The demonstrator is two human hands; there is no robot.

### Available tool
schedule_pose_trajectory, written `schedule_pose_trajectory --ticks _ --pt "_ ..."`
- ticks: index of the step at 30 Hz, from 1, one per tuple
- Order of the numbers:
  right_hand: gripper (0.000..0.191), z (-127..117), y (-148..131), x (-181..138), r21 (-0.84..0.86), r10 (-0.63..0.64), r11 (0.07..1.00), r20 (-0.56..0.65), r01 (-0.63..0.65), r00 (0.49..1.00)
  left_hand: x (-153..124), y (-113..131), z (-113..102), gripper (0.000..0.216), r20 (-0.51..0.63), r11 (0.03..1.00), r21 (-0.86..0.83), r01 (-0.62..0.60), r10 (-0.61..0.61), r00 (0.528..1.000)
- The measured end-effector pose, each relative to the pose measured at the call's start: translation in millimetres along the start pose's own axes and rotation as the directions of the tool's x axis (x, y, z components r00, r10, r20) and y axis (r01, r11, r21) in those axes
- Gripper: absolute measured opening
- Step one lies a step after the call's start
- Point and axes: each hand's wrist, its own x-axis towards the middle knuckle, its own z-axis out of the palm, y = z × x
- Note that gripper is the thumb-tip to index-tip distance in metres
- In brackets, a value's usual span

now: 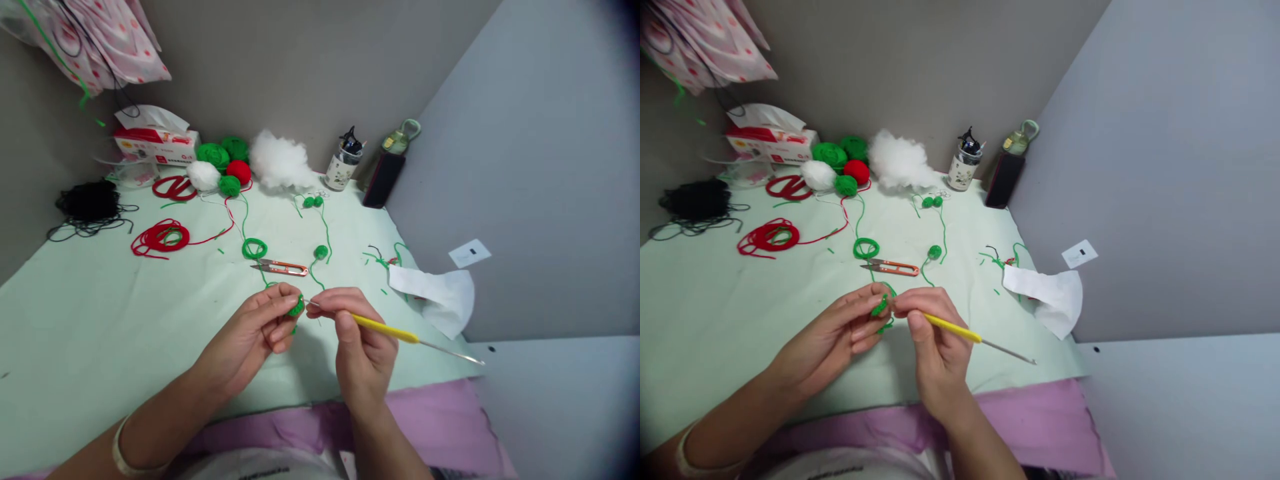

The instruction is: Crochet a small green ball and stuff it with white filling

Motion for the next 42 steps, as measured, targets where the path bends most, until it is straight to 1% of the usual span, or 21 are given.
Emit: schedule_pose_trajectory --ticks 5,11,27,32,37,42 --pt "0.024 1.6 0.3 -0.5 0.058 0.02 0.998 -0.002 -0.02 1.0 -0.3 -0.2 3.3 0.014 0.005 1.0 0.007 0.002 -0.002 1.0" --pt "0.024 0.9 0.3 0.0 0.085 0.019 0.996 -0.021 -0.017 1.0 0.1 -0.3 3.3 0.014 0.012 1.0 0.031 0.004 -0.004 1.0" --pt "0.023 -2.0 1.8 -2.6 0.073 0.039 0.997 -0.016 -0.038 0.999 1.4 -2.3 2.4 0.014 0.017 0.996 0.089 0.012 -0.014 1.0" --pt "0.024 -2.1 1.7 -2.2 0.092 0.039 0.995 -0.018 -0.037 0.999 1.4 -1.4 3.0 0.015 0.011 0.995 0.103 0.006 -0.007 1.0" --pt "0.023 -5.1 2.4 -1.9 0.069 0.04 0.997 0.007 -0.04 0.999 1.2 -1.8 4.4 0.016 0.009 0.99 0.138 -0.034 0.034 0.999" --pt "0.022 -6.3 0.9 -0.9 0.03 0.036 0.999 0.018 -0.037 0.999 -0.6 -0.7 6.0 0.019 0.001 0.961 0.244 -0.132 0.136 0.991"
